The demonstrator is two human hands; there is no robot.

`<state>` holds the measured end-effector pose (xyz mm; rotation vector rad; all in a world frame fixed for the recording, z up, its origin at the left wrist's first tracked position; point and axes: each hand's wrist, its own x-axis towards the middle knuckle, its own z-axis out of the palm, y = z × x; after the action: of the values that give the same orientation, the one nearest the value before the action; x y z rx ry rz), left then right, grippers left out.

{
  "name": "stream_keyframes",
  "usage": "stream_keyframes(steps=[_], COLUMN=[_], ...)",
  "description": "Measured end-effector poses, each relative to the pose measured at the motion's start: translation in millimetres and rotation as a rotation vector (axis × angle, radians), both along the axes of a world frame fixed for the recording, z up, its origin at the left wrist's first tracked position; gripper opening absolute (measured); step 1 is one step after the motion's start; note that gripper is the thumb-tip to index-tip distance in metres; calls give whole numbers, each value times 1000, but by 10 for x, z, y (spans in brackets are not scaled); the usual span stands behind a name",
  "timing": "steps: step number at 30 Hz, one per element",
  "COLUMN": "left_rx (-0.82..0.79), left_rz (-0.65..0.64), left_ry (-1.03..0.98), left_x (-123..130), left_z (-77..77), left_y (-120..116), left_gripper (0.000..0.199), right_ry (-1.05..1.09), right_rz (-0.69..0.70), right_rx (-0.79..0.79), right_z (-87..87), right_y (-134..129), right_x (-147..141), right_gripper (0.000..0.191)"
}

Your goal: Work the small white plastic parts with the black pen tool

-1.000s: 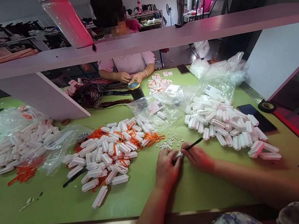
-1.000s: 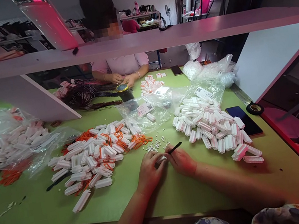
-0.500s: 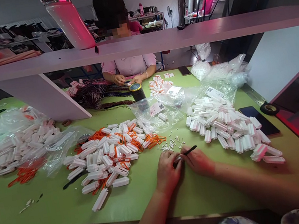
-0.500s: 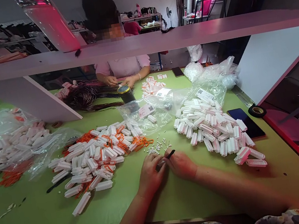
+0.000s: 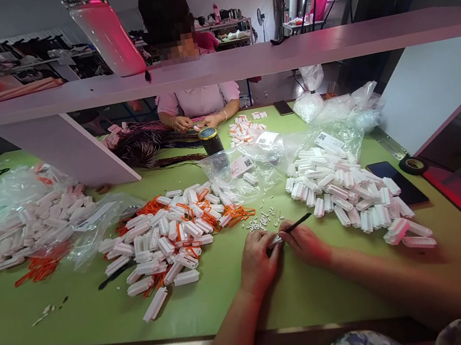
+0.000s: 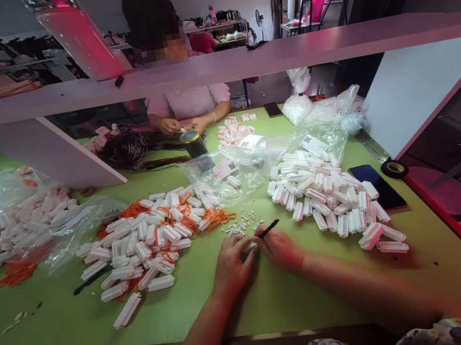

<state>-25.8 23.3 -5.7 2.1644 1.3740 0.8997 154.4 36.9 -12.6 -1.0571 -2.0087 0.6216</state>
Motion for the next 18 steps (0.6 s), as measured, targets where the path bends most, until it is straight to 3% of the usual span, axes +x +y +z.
stream_keyframes(steps=[10, 18], left_rx=[13, 6], left_rz=[15, 14], left_ry=[-11, -39], left_x=[5, -35], left_z=[-44, -78], left_y=[6, 1], left_gripper=[15, 19], right_ry=[-86, -282], right_rz=[11, -27], right_rx=[-16, 83], right_z=[-22, -10], right_y=[-5, -10], right_x=[-9, -31], right_gripper=[21, 32])
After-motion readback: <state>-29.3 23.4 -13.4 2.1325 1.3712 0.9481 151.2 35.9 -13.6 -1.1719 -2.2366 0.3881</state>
